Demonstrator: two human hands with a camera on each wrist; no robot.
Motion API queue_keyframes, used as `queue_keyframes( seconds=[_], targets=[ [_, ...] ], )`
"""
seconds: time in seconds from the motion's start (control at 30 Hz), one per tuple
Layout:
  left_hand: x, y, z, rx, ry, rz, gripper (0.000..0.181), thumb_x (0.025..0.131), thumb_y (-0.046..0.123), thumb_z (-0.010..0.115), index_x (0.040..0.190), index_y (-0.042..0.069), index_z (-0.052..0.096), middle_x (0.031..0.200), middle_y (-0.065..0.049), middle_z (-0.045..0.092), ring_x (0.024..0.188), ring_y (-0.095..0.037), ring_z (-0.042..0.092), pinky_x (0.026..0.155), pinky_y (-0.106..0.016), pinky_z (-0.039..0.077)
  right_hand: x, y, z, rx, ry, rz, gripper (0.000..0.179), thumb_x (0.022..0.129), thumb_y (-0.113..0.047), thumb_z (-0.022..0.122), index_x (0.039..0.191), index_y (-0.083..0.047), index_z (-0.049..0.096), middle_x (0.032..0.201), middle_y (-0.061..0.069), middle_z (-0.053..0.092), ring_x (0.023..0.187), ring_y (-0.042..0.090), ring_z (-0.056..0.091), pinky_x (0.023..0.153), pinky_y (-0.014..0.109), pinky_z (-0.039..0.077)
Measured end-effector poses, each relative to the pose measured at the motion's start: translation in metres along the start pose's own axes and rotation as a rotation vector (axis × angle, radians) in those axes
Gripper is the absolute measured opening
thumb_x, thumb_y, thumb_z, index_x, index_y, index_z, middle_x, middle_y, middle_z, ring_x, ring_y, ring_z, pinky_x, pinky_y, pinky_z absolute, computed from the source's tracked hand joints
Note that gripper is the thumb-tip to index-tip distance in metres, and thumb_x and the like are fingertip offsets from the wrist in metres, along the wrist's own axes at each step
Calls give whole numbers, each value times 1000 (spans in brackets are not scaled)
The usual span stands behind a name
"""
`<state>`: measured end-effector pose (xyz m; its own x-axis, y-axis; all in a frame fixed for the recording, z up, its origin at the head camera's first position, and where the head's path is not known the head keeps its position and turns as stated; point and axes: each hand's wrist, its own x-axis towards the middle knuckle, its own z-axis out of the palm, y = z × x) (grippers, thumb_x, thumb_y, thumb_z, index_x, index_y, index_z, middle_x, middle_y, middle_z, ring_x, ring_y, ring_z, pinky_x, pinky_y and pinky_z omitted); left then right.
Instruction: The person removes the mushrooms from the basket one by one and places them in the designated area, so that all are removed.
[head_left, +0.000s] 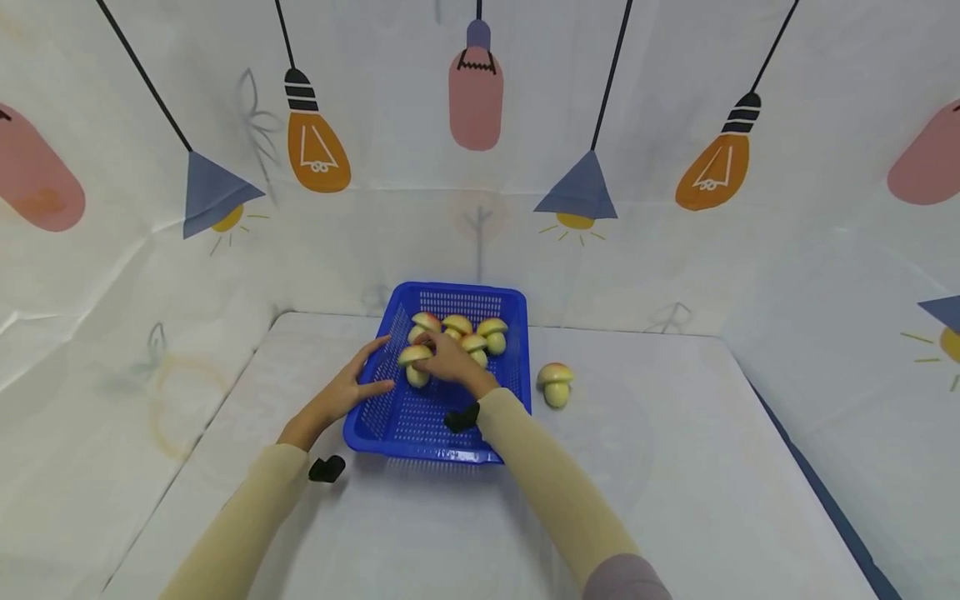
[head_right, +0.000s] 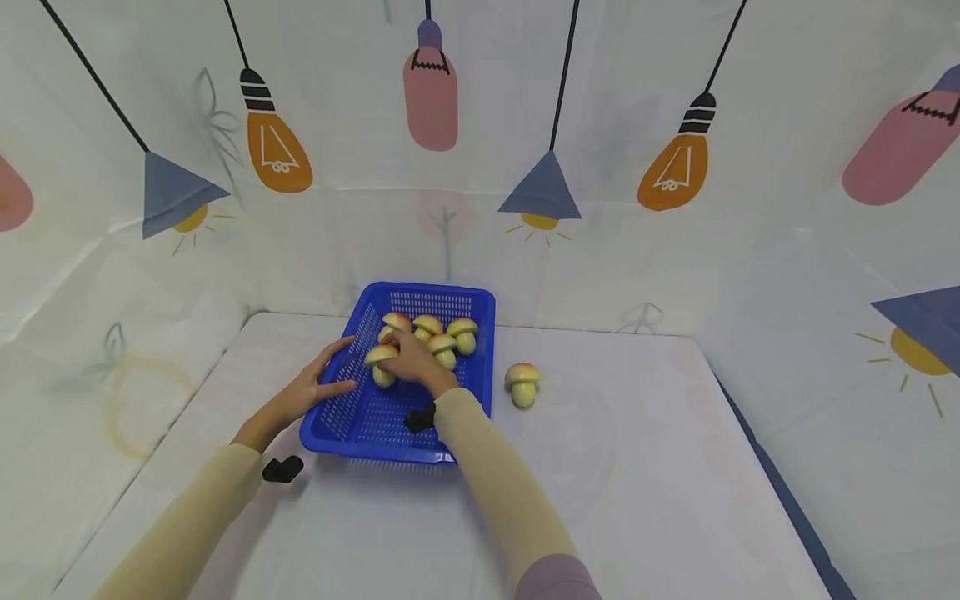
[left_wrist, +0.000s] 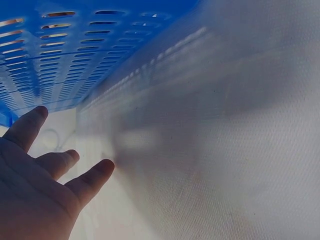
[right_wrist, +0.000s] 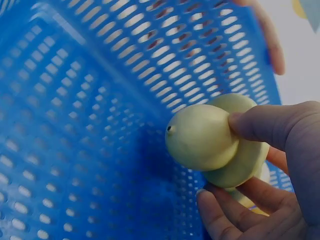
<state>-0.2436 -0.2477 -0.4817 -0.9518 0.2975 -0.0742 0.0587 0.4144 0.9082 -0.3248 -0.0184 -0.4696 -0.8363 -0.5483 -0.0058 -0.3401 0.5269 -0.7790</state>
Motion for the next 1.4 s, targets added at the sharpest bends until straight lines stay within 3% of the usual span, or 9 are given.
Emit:
queue_keyframes(
  seconds=[0.27,0.47,0.77,1.13,1.4],
  targets=[
    [-1,-3,3,23,9,-21,84,99,33,64,166,34,13,171,-22,14,143,-52,41,109,-66,43,-7,-3,-14,134,75,28,50,96,-23,69,142,-7,57,143,14,60,134,32,55,104,46,51],
    [-2,-3,4,34,6,-24,85,98,33,65,165,33,13,169,-25,16,141,-53,43,108,-66,43,-13,-3,-29,211,157,13,45,96,-20,71,138,-8,60,139,16,61,129,32,58,100,45,54],
    [-2,0,4,40,24,-18,85,99,32,65,166,33,12,171,-24,10,146,-55,33,112,-71,35,-24,-8,-53,209,178,20,49,96,-19,70,142,-8,56,143,17,59,131,33,58,96,43,56],
    [-1,-1,0,16,19,-13,85,99,30,64,166,35,11,170,-25,13,144,-54,36,112,-70,36,-45,-17,-96,220,267,-57,49,95,-19,70,140,-8,56,143,16,59,129,33,59,101,44,54],
    [-1,1,1,14,20,-3,86,99,35,65,166,32,11,170,-26,12,145,-54,34,113,-71,32,-67,-1,-135,254,366,-46,50,95,-14,71,142,-6,56,142,19,59,122,38,62,100,48,54]
  ],
)
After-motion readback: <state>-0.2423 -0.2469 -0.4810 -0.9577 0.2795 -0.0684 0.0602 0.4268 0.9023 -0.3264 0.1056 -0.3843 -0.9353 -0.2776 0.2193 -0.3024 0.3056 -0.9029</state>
